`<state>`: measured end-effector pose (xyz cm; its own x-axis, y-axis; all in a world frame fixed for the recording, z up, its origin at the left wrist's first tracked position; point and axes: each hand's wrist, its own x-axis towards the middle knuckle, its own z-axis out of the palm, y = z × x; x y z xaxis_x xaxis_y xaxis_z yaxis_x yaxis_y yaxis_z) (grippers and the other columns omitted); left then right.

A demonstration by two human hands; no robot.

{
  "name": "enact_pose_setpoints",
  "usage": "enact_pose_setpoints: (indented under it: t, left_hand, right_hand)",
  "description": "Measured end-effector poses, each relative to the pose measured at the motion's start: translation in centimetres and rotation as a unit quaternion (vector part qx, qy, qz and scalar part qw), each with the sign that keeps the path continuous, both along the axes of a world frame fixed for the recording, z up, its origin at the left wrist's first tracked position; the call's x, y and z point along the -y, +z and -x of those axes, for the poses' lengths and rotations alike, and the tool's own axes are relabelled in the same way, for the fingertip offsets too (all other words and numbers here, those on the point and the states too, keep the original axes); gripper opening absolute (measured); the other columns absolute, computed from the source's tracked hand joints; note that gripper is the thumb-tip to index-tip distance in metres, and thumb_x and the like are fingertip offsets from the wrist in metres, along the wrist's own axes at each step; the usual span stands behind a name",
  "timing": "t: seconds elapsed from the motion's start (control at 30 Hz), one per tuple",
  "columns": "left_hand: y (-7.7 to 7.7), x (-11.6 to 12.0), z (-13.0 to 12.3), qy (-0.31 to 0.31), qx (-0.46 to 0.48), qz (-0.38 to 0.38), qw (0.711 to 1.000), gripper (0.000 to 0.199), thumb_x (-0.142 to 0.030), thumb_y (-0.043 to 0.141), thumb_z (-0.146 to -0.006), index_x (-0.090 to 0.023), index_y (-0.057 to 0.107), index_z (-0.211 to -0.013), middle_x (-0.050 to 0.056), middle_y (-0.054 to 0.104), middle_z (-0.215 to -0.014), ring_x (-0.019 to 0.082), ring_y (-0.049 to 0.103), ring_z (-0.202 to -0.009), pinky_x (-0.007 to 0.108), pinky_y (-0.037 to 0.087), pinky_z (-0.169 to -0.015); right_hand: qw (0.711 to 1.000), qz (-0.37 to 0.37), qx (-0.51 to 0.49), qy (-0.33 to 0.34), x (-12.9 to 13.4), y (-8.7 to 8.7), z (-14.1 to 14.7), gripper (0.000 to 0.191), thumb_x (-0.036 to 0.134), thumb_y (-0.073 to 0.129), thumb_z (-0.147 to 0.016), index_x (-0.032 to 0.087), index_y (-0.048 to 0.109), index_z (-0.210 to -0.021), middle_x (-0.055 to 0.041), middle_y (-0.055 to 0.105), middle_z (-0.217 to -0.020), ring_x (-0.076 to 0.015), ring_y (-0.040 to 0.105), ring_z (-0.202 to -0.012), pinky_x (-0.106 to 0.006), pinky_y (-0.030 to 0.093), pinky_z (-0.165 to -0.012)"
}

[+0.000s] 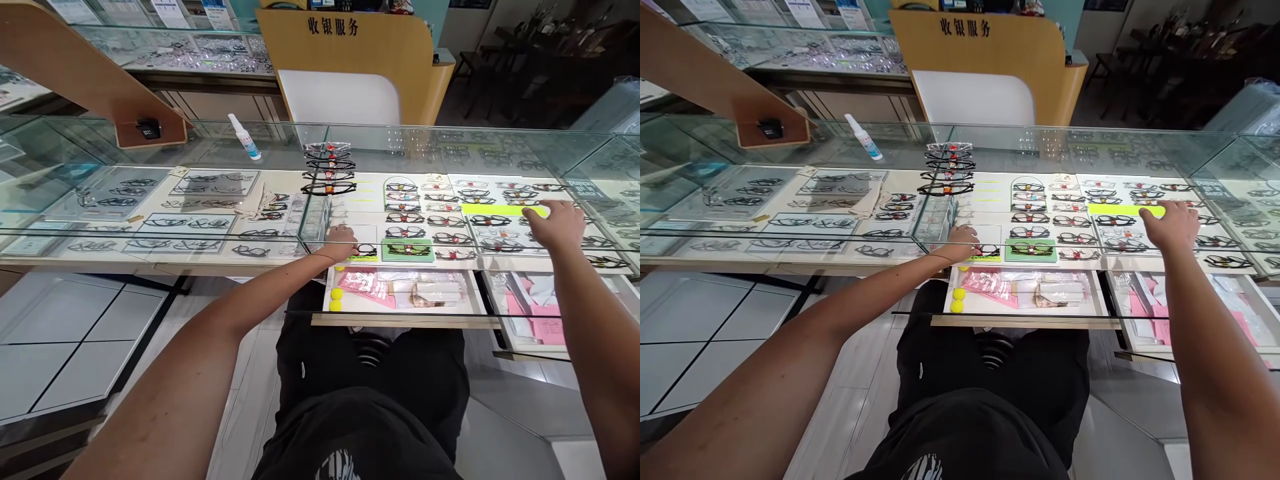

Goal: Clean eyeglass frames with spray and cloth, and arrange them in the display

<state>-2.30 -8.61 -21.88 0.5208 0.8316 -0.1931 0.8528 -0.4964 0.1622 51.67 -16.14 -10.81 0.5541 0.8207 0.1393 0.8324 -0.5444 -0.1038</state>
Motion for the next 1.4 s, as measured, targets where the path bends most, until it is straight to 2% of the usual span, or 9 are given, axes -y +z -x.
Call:
enact_pose_setpoints:
  t: [0.23, 0.4, 0.6, 0.8, 0.9, 1.0, 1.1, 1.2, 1.4]
  left_hand:
    - [0.9, 0.9, -0.3, 0.012, 0.006, 0.000, 1.000, 0.021, -0.038, 0.075, -0.093, -0.026, 0.088, -0.106, 0.015, 0.072, -0.136, 0.039, 0.051, -0.137, 0.056, 0.036, -0.118]
    - [2.9, 2.8, 0.6, 0.036, 0.013, 0.031, 0.999, 0.036, -0.016, 0.061, -0.093, -0.021, 0.081, -0.122, 0.019, 0.069, -0.140, 0.039, 0.056, -0.136, 0.057, 0.041, -0.116]
    - [7.3, 6.6, 3.0, -0.074, 0.062, 0.204, 0.974, 0.058, 0.004, 0.050, -0.079, -0.027, 0.080, -0.118, 0.003, 0.079, -0.134, 0.021, 0.073, -0.119, 0.028, 0.056, -0.095]
    - [12.9, 10.8, 4.3, -0.169, 0.163, 0.320, 0.918, 0.048, 0.005, 0.047, -0.083, -0.023, 0.079, -0.105, 0.003, 0.083, -0.114, 0.018, 0.078, -0.106, 0.026, 0.057, -0.088]
    - [16.4, 11.8, 4.7, -0.196, 0.233, 0.311, 0.901, 0.043, 0.003, 0.048, -0.091, -0.022, 0.079, -0.107, 0.005, 0.083, -0.114, 0.018, 0.077, -0.108, 0.027, 0.055, -0.095]
    - [19.5, 11.2, 5.2, -0.185, 0.250, 0.254, 0.916, 0.043, 0.001, 0.047, -0.093, -0.021, 0.080, -0.110, 0.006, 0.082, -0.118, 0.020, 0.075, -0.111, 0.029, 0.054, -0.095]
    - [21.3, 9.3, 5.7, -0.160, 0.251, 0.196, 0.934, 0.044, -0.001, 0.048, -0.090, -0.022, 0.081, -0.109, 0.005, 0.083, -0.121, 0.021, 0.075, -0.114, 0.030, 0.054, -0.095]
    - [21.8, 6.8, 6.2, -0.116, 0.263, 0.140, 0.947, 0.040, -0.005, 0.051, -0.082, -0.022, 0.081, -0.103, 0.003, 0.084, -0.114, 0.022, 0.076, -0.109, 0.031, 0.055, -0.093]
    - [20.9, 2.3, 6.6, -0.015, 0.328, 0.043, 0.943, 0.035, -0.013, 0.054, -0.071, -0.018, 0.081, -0.093, 0.005, 0.084, -0.100, 0.022, 0.073, -0.091, 0.031, 0.051, -0.074]
  right_hand:
    - [1.000, -0.003, 0.002, -0.003, 0.0, -0.1, 0.0, 0.087, 0.068, 0.036, -0.100, 0.012, 0.058, -0.162, -0.0262, 0.051, -0.172, -0.0466, 0.045, -0.152, -0.056, 0.038, -0.125]
    - [1.000, 0.002, 0.003, -0.005, -0.1, -0.1, -0.1, 0.086, 0.068, 0.035, -0.101, 0.012, 0.058, -0.163, -0.0261, 0.051, -0.171, -0.0458, 0.045, -0.153, -0.055, 0.037, -0.125]
    - [1.000, 0.002, -0.001, -0.007, 0.0, -0.1, 0.0, 0.088, 0.070, 0.034, -0.101, 0.013, 0.058, -0.163, -0.0270, 0.051, -0.171, -0.0470, 0.044, -0.154, -0.055, 0.037, -0.125]
    - [1.000, -0.003, 0.002, -0.006, -0.1, -0.4, -0.2, 0.093, 0.073, 0.031, -0.098, 0.012, 0.058, -0.163, -0.0272, 0.051, -0.171, -0.0492, 0.045, -0.155, -0.058, 0.039, -0.125]
    - [1.000, -0.012, 0.009, -0.008, -0.3, -0.8, -0.7, 0.095, 0.073, 0.031, -0.094, 0.014, 0.062, -0.161, -0.0261, 0.054, -0.170, -0.0505, 0.047, -0.154, -0.059, 0.040, -0.125]
    - [1.000, -0.018, 0.015, -0.008, -0.4, -1.1, -1.1, 0.097, 0.074, 0.031, -0.091, 0.013, 0.063, -0.159, -0.0265, 0.056, -0.167, -0.0511, 0.049, -0.153, -0.061, 0.040, -0.125]
    - [1.000, -0.014, 0.018, -0.002, -0.5, -1.3, -1.3, 0.099, 0.074, 0.030, -0.092, 0.011, 0.063, -0.160, -0.0276, 0.056, -0.167, -0.0518, 0.049, -0.154, -0.062, 0.041, -0.125]
    - [1.000, -0.016, 0.022, -0.001, -0.6, -1.4, -1.5, 0.098, 0.074, 0.031, -0.093, 0.011, 0.063, -0.160, -0.0271, 0.057, -0.167, -0.0522, 0.050, -0.153, -0.062, 0.043, -0.124]
    - [1.000, -0.013, 0.023, 0.001, -0.7, -1.5, -1.7, 0.096, 0.074, 0.033, -0.094, 0.011, 0.064, -0.160, -0.0265, 0.057, -0.168, -0.0518, 0.050, -0.154, -0.063, 0.044, -0.124]
